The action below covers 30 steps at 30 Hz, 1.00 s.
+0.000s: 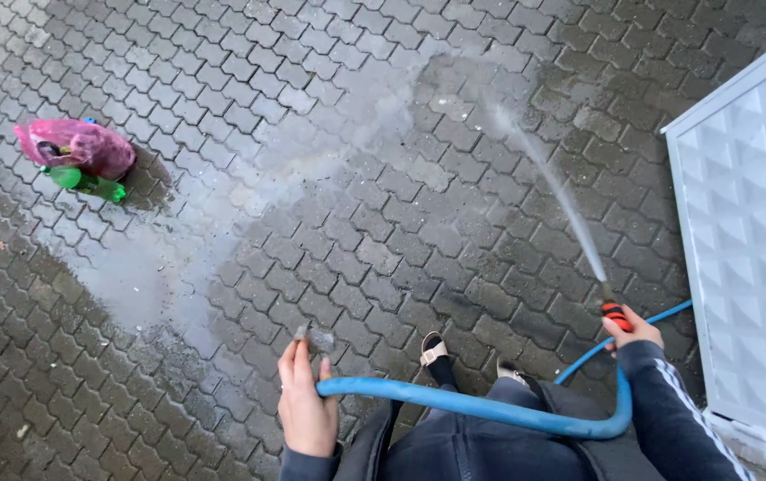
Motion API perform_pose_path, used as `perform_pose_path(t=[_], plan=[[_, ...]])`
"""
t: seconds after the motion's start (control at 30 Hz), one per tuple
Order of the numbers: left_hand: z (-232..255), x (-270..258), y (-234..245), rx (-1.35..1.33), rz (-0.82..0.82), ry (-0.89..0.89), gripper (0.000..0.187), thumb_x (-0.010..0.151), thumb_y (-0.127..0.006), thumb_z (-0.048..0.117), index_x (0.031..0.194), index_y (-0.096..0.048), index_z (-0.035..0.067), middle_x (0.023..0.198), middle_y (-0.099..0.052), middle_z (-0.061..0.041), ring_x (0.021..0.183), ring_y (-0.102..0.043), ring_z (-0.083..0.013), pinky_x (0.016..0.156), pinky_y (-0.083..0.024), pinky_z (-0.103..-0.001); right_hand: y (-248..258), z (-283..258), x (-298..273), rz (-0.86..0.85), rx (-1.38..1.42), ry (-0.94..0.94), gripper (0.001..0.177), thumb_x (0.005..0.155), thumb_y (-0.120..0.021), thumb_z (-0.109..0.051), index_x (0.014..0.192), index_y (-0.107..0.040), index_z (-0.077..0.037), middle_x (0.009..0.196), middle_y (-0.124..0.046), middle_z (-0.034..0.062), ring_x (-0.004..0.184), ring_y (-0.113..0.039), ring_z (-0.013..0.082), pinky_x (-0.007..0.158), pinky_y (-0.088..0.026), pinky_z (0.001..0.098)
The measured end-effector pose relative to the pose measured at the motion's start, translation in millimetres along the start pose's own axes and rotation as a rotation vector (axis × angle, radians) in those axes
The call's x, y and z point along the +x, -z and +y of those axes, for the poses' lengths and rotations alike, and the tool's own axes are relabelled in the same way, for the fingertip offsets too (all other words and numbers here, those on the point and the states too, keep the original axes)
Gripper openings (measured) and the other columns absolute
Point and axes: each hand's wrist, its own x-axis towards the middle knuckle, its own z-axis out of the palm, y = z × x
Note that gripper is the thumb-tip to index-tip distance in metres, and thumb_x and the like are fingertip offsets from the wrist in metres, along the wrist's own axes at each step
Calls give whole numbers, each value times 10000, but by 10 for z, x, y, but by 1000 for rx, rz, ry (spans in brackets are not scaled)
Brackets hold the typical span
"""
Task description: Rinsing a paved driveway and a garage door with a garden hose, and picking up trash items from the ground.
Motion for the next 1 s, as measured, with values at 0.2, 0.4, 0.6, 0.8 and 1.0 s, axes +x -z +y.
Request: perform_pose_path(t=[0.2,0.4,0.6,0.8,1.0], plan=[[346,-53,-268,39,-126,76,573,1003,-538,299,1508,-412,60,1532,-411,-141,1011,-680,-379,692,-581,-545,338,-44,362,-10,14,24,687,910,-792,-170,1548,-544,-103,1010,-729,228,519,-639,274,439,-536,373],[720,-269,-695,82,-146,116,581,988,-544,346,1489,-435,72,1544,-407,-120,1013,-688,-391,685,-572,-565,992,253,951,54,-16,5,674,920,-784,-187,1548,-553,-104,894,-714,198,510,-632,269,437,-534,391],[1032,-384,-1086,86,-182,71,596,974,-566,376,1472,-446,71,1537,-415,-127,1011,-690,-403,633,-570,-567,1456,535,1424,-12,-241,-93,702,887,-806,-310,1543,-572,-212,1019,-761,155,513,-704,307,522,-570,377],[1237,-450,-1330,83,-258,55,618,977,-564,374,1491,-405,71,1550,-385,-122,1029,-680,-407,644,-573,-578,1839,719,1800,65,-388,-23,609,911,-765,-398,1477,-636,-215,1039,-787,74,543,-767,303,670,-574,320],[1354,-532,-1294,144,-231,157,619,984,-539,405,1501,-415,88,1572,-379,-94,990,-708,-367,688,-593,-546,1638,309,1876,28,-274,-6,721,893,-798,-346,1561,-561,-214,997,-760,105,532,-711,284,678,-565,334]])
